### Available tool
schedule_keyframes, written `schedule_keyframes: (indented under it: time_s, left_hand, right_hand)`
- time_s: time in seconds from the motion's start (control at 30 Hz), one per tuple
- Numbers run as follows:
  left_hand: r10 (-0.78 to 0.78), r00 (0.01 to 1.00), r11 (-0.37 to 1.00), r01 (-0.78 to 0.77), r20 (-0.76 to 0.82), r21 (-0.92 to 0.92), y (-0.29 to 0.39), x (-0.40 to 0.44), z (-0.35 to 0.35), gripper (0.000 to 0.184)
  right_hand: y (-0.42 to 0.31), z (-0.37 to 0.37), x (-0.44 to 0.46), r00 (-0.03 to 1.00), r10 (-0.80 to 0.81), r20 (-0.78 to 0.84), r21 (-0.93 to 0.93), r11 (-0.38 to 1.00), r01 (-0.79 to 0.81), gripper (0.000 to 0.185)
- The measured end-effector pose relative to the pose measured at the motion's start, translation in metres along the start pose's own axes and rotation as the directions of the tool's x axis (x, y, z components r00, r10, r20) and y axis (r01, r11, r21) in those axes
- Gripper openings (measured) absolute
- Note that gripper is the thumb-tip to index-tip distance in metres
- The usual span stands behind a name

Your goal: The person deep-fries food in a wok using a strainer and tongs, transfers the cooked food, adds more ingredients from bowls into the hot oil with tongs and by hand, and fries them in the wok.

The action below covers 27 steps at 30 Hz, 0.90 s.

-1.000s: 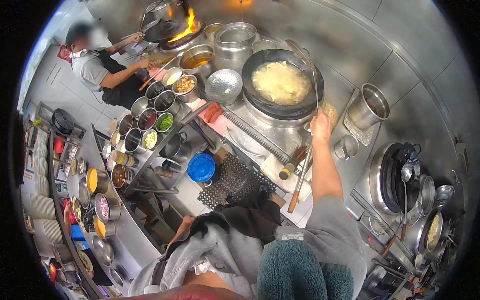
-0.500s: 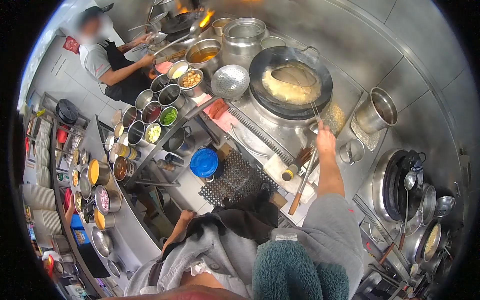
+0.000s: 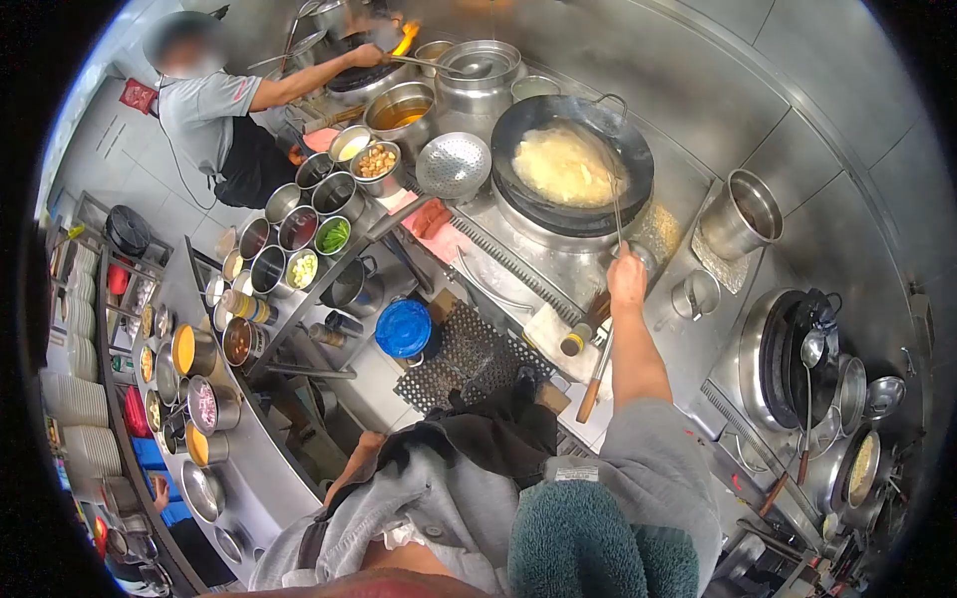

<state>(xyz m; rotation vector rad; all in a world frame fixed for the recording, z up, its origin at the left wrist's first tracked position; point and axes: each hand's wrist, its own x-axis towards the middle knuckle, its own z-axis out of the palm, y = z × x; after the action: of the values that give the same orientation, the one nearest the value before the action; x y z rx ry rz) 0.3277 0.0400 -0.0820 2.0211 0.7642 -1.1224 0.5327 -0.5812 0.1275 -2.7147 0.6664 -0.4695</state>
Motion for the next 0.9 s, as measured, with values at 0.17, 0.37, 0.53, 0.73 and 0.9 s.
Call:
schedule_keyframes:
  time_s: [0.17, 0.37, 0.53, 0.73, 0.9]
  left_hand:
    - [0.109, 0.994, 0.992, -0.108, -0.020, 0.069, 0.023, -0.013, -0.001, 0.017]
    - [0.140, 0.989, 0.988, -0.136, -0.054, 0.076, 0.054, -0.042, -0.001, 0.017]
    - [0.066, 0.997, 0.989, -0.059, -0.049, 0.139, 0.050, -0.039, 0.002, 0.018]
    - [0.072, 0.997, 0.976, -0.068, -0.010, 0.205, 0.038, -0.015, -0.002, 0.020]
    - [0.079, 0.997, 0.974, -0.079, 0.011, 0.210, 0.087, -0.026, -0.007, 0.019]
  right_hand:
    - [-0.019, 0.010, 0.035, 0.998, -0.026, 0.054, 0.011, 1.000, 0.025, 0.045]
    - [0.029, -0.005, 0.028, 0.989, -0.125, 0.082, -0.149, 0.979, 0.136, 0.041]
    - [0.064, -0.017, 0.019, 0.994, -0.110, 0.005, -0.161, 0.981, 0.109, 0.037]
    - [0.058, -0.014, -0.014, 0.994, -0.094, 0.059, -0.079, 0.992, 0.098, 0.041]
    - [0.037, -0.003, -0.009, 0.994, -0.058, 0.091, -0.099, 0.993, 0.067, 0.047]
